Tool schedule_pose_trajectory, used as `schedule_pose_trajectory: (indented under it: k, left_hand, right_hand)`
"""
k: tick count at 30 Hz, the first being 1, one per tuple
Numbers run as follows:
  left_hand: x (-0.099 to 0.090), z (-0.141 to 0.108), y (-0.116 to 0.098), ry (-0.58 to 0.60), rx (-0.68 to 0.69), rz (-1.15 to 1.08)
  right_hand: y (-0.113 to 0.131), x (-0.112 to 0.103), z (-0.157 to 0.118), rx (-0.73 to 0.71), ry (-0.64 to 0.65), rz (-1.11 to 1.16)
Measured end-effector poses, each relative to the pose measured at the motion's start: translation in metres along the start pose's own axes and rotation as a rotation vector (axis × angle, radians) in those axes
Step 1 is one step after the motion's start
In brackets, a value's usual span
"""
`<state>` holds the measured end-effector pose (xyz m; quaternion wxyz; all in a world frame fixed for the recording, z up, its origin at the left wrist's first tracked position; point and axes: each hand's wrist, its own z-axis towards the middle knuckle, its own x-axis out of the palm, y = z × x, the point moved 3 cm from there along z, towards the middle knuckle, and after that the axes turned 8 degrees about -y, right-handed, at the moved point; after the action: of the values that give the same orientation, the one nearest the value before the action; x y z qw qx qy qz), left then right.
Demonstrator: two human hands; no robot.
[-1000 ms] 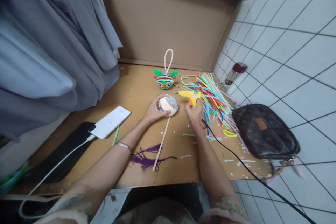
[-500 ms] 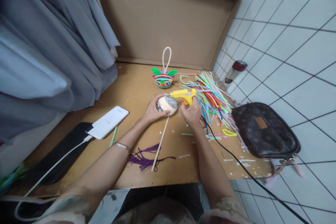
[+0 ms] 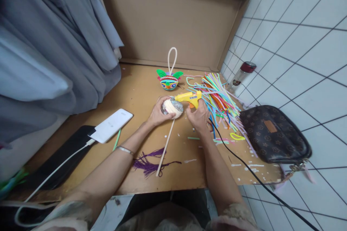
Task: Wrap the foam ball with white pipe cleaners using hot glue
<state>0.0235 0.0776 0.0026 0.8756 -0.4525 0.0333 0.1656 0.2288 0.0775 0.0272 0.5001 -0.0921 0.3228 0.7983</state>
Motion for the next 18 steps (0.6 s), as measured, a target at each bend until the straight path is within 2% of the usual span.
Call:
schedule_pose_trajectory:
  k: [6, 18]
  left_hand:
    - [-0.0004, 0.0006, 0.0024, -0.003, -0.005, 0.001]
    - [-0.0010, 0.0006, 0.0014, -0.009, -0.009, -0.024]
  right_hand:
    - [-0.0008, -0.0029, 0.0007, 0.004, -0.003, -0.012]
    - [0.0023, -0.0080, 0.0023, -0.095, -0.026, -0.039]
